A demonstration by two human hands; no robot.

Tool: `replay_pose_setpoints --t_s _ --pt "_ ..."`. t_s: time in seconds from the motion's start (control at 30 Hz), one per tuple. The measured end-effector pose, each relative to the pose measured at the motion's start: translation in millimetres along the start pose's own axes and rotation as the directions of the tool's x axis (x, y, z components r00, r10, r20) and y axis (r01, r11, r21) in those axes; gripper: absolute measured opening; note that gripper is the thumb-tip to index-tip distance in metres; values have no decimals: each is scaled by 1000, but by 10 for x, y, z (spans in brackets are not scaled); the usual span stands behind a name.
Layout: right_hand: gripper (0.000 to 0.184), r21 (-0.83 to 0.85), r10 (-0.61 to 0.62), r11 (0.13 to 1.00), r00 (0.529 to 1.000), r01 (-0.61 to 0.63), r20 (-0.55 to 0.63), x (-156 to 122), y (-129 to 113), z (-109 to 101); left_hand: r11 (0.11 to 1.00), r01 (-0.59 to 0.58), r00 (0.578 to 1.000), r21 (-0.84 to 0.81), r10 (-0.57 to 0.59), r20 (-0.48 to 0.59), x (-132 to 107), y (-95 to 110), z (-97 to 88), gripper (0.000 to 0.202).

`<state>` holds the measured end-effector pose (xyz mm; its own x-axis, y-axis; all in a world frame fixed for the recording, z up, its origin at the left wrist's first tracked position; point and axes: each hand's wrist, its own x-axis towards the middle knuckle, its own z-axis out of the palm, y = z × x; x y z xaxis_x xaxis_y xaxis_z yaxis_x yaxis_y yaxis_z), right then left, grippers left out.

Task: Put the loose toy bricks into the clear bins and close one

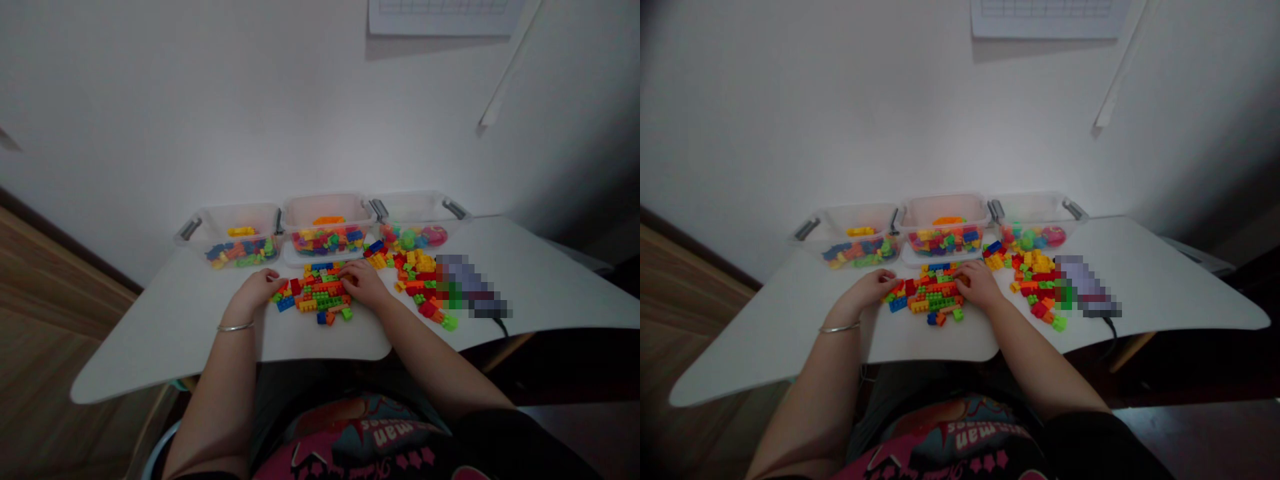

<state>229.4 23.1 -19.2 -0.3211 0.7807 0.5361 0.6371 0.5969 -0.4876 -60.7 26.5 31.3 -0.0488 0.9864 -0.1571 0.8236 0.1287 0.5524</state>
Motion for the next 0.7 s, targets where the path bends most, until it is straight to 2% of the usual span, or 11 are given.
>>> replay_pose_setpoints --t_s 0.13,0.4,0.53,0.7 --pt "15 1 5 1000 1000 -5 -2 0 -6 -2 1000 -26 999 13 26 20 -4 -14 5 37" --pt "15 0 10 1000 1000 -10 3 6 -21 -7 997 -68 998 -38 67 -22 59 -11 102 21" --pt "15 7 14 1000 1000 -14 0 -1 -21 -7 990 -34 999 -138 28 -45 114 -9 117 24" --pt "15 0 11 1000 1000 -11 -1 -2 -23 -8 989 -4 1000 -147 0 -30 173 -54 89 33"
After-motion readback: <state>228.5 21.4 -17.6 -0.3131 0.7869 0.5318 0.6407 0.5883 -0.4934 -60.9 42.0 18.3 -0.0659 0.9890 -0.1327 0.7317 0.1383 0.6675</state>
